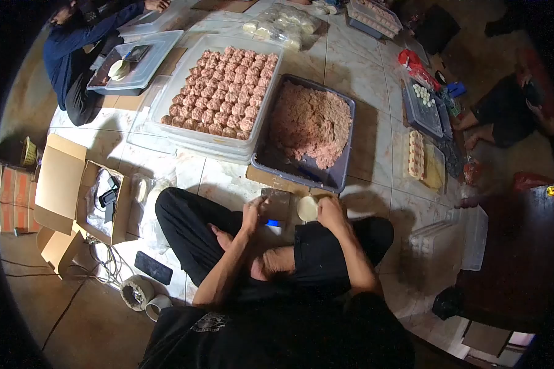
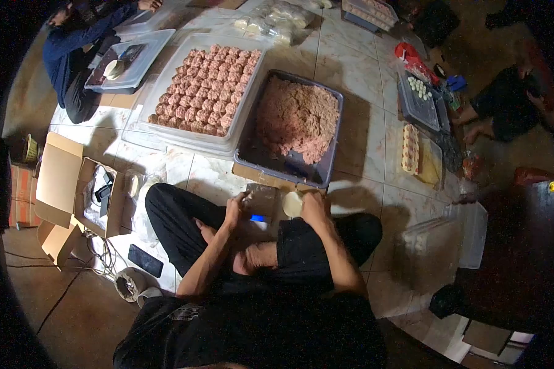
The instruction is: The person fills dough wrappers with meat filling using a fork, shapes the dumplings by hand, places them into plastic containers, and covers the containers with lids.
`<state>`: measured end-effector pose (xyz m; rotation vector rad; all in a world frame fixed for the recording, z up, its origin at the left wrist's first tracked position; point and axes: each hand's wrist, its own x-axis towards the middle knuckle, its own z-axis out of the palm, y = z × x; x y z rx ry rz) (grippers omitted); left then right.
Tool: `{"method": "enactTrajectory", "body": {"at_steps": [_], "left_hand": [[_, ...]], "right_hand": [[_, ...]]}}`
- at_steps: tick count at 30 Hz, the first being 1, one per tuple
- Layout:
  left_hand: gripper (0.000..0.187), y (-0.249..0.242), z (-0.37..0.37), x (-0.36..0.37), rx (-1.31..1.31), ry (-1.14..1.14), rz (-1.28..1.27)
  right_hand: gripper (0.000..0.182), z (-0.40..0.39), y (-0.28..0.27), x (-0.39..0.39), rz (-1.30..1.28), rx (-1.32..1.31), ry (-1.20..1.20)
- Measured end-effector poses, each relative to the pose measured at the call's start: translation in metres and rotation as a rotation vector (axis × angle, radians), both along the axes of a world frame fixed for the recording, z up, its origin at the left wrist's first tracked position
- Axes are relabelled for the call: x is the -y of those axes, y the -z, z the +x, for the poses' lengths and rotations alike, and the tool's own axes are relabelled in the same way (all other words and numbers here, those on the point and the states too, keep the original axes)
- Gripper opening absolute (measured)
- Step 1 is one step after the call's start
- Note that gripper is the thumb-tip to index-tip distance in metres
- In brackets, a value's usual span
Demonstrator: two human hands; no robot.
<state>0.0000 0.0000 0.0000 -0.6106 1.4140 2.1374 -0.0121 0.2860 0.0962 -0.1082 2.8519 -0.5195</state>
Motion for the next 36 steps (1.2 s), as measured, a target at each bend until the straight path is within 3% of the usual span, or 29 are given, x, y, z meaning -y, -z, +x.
{"method": "enactTrajectory", "body": {"at_steps": [1,2,3,4,5,7,9,10,11,13,16,19,20,21,24,27,29,30,33,34,35,36], "left_hand": [[0.050,0.000,-0.007,-0.005,-0.006,0.020,0.072],[0.057,-0.047,-0.008,-0.014,0.029,0.106,0.032],[0.070,-0.065,0.016,-0.011,0.180,0.188,0.220],[0.068,-0.087,0.010,-0.014,0.240,0.152,0.354],[0.066,-0.102,0.004,-0.018,0.297,0.118,0.495],[0.055,-0.092,-0.003,-0.011,0.177,0.101,0.471],[0.045,-0.072,-0.013,-0.001,0.039,0.036,0.441],[0.041,-0.055,-0.015,0.005,-0.036,-0.018,0.423],[0.037,-0.041,-0.016,0.007,-0.110,-0.068,0.405],[0.036,-0.037,-0.014,0.005,-0.047,-0.125,0.332],[0.034,-0.058,-0.008,0.012,-0.063,-0.110,0.325],[0.033,-0.058,0.000,0.021,-0.030,-0.172,0.305],[0.031,-0.058,0.000,0.022,-0.035,-0.206,0.324],[0.031,-0.056,0.000,0.022,-0.046,-0.210,0.324],[0.026,-0.060,-0.003,0.015,-0.043,-0.220,0.315],[0.032,-0.051,-0.005,0.007,-0.071,-0.131,0.321],[0.027,-0.043,-0.007,0.004,-0.071,-0.124,0.324],[0.026,-0.041,-0.006,0.006,-0.084,-0.133,0.336],[0.026,-0.045,-0.006,0.012,-0.073,-0.171,0.322],[0.026,-0.049,-0.006,0.012,-0.064,-0.189,0.314],[0.028,-0.054,-0.002,0.012,-0.048,-0.215,0.329],[0.029,-0.057,-0.003,0.012,-0.039,-0.240,0.345]], "right_hand": [[0.012,0.001,-0.031,0.011,0.093,-0.092,0.019],[0.012,0.006,-0.065,0.026,0.077,-0.130,0.018],[0.012,0.030,-0.087,0.050,-0.048,-0.017,0.069],[0.013,0.026,-0.101,0.068,-0.158,0.041,0.007],[0.014,0.019,-0.091,0.070,-0.320,-0.162,-0.343],[0.012,-0.004,-0.074,0.083,-0.575,0.029,-0.221],[0.014,-0.061,-0.080,0.086,-0.519,-0.248,0.052],[0.014,-0.092,-0.069,0.083,-0.369,-0.209,0.079],[0.016,-0.122,-0.042,0.077,-0.218,-0.170,0.109],[0.015,-0.178,0.076,0.059,0.048,0.045,0.055],[0.014,-0.181,0.051,0.076,0.317,0.068,-0.116],[0.012,-0.167,-0.007,0.076,-0.248,-0.017,-0.196],[0.010,-0.164,-0.009,0.075,-0.294,-0.174,-0.044],[0.010,-0.162,-0.018,0.074,-0.256,-0.355,-0.052],[0.012,-0.159,-0.042,0.069,0.155,-0.425,0.062],[0.009,-0.185,0.013,0.110,0.026,-0.355,0.104],[0.020,-0.175,0.012,0.136,0.036,-0.337,0.091],[0.014,-0.158,-0.020,0.149,0.054,-0.253,0.004],[0.012,-0.181,0.009,0.125,-0.044,-0.465,0.169],[0.015,-0.187,0.011,0.128,-0.016,-0.434,0.119],[0.020,-0.190,0.019,0.143,-0.219,-0.373,0.182],[0.017,-0.180,0.011,0.153,-0.183,-0.266,0.249]]}}
